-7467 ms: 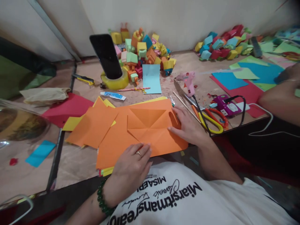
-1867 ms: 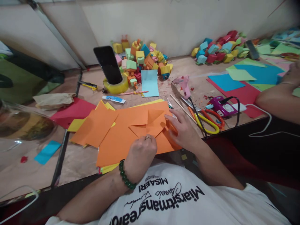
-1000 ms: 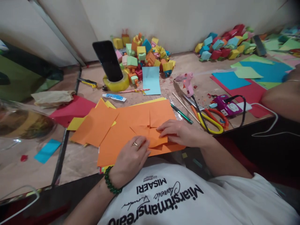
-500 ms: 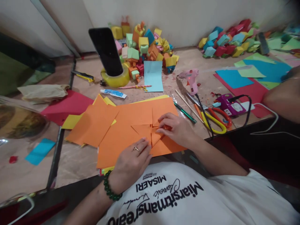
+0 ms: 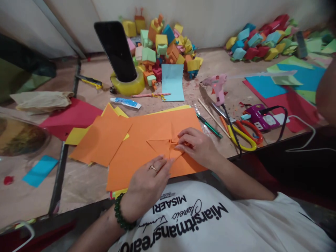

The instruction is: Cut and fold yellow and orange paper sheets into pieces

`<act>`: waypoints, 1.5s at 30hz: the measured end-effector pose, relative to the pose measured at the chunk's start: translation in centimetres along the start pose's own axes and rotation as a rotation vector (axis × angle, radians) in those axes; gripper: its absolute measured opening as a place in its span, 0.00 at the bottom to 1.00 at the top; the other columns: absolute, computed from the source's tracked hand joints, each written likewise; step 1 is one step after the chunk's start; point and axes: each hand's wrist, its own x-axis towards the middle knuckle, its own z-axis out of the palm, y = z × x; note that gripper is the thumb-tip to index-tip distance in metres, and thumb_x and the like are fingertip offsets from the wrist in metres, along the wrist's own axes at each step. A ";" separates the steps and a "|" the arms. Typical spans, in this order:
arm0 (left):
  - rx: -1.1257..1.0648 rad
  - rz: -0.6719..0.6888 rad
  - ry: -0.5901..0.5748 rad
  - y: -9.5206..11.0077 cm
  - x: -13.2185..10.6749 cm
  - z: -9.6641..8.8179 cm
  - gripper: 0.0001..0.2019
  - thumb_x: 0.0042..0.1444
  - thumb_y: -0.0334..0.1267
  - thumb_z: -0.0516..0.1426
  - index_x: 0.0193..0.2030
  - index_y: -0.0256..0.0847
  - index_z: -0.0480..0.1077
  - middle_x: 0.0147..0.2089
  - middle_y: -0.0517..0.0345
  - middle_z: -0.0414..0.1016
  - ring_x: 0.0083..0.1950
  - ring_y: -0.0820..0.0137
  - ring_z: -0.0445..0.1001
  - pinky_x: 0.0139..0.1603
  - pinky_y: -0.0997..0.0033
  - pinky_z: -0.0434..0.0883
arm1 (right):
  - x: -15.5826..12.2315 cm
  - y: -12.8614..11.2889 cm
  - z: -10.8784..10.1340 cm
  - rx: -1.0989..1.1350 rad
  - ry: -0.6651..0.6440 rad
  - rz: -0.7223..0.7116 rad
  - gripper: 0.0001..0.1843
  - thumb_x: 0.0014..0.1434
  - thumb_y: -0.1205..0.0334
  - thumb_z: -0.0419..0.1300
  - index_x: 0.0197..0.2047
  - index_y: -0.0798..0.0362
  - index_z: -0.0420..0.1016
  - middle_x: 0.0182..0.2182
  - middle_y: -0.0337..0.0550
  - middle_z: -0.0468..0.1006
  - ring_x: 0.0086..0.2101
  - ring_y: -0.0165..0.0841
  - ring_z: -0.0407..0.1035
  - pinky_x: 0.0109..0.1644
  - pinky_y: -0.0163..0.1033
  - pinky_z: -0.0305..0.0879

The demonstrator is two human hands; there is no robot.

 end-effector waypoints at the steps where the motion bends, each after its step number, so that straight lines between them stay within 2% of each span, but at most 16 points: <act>1: -0.006 0.003 -0.002 0.0 0.0 0.0 0.13 0.63 0.28 0.50 0.49 0.30 0.73 0.45 0.43 0.79 0.49 0.61 0.78 0.47 0.62 0.79 | 0.0 0.0 0.0 0.001 -0.005 0.004 0.09 0.62 0.57 0.60 0.33 0.52 0.73 0.39 0.46 0.77 0.38 0.34 0.72 0.38 0.38 0.69; 12: -0.006 0.001 -0.001 0.0 0.1 -0.1 0.12 0.63 0.27 0.50 0.44 0.32 0.74 0.44 0.44 0.79 0.49 0.62 0.77 0.48 0.63 0.78 | -0.1 -0.3 0.0 -0.042 -0.002 0.003 0.10 0.64 0.57 0.58 0.33 0.52 0.73 0.39 0.47 0.77 0.39 0.35 0.71 0.41 0.40 0.69; 17: -0.003 0.003 -0.042 0.0 -0.2 0.1 0.14 0.61 0.26 0.51 0.50 0.31 0.73 0.46 0.42 0.78 0.51 0.61 0.76 0.50 0.62 0.78 | -0.2 -0.3 0.1 -0.066 -0.001 0.012 0.11 0.64 0.56 0.58 0.34 0.52 0.74 0.39 0.48 0.77 0.39 0.36 0.71 0.41 0.41 0.69; 26: 0.012 0.024 -0.122 0.1 0.5 -0.4 0.13 0.60 0.26 0.50 0.45 0.32 0.75 0.44 0.42 0.77 0.49 0.60 0.75 0.47 0.61 0.78 | -0.2 -0.2 0.3 -0.080 0.011 -0.009 0.11 0.65 0.55 0.57 0.33 0.52 0.72 0.39 0.47 0.76 0.39 0.36 0.71 0.40 0.41 0.69; 31: -0.006 0.019 -0.154 0.0 0.4 -0.4 0.13 0.60 0.25 0.51 0.47 0.33 0.74 0.51 0.42 0.77 0.51 0.60 0.74 0.48 0.61 0.78 | -0.2 -0.2 0.2 -0.049 0.006 0.014 0.08 0.64 0.58 0.58 0.33 0.51 0.71 0.39 0.46 0.76 0.39 0.36 0.71 0.40 0.42 0.70; 37: 0.014 0.060 -0.142 0.1 0.7 -0.6 0.15 0.61 0.24 0.49 0.48 0.32 0.74 0.52 0.45 0.78 0.51 0.63 0.74 0.53 0.64 0.75 | -0.4 -0.2 -0.3 0.003 0.038 0.074 0.05 0.60 0.61 0.61 0.36 0.52 0.71 0.42 0.52 0.75 0.45 0.42 0.69 0.49 0.51 0.70; 40: 0.012 0.075 -0.150 0.1 0.9 -0.8 0.16 0.60 0.23 0.47 0.48 0.32 0.74 0.51 0.45 0.78 0.51 0.65 0.74 0.55 0.65 0.74 | -0.6 -0.2 -0.6 0.018 0.049 0.097 0.05 0.60 0.62 0.60 0.34 0.52 0.70 0.44 0.53 0.75 0.46 0.42 0.70 0.49 0.50 0.70; 45: 0.004 0.056 -0.206 0.0 0.6 -0.7 0.16 0.59 0.24 0.50 0.51 0.30 0.73 0.53 0.43 0.77 0.52 0.61 0.74 0.54 0.61 0.75 | -0.9 0.0 -0.9 0.018 0.075 0.113 0.06 0.61 0.64 0.59 0.31 0.53 0.69 0.44 0.53 0.75 0.46 0.41 0.71 0.50 0.50 0.70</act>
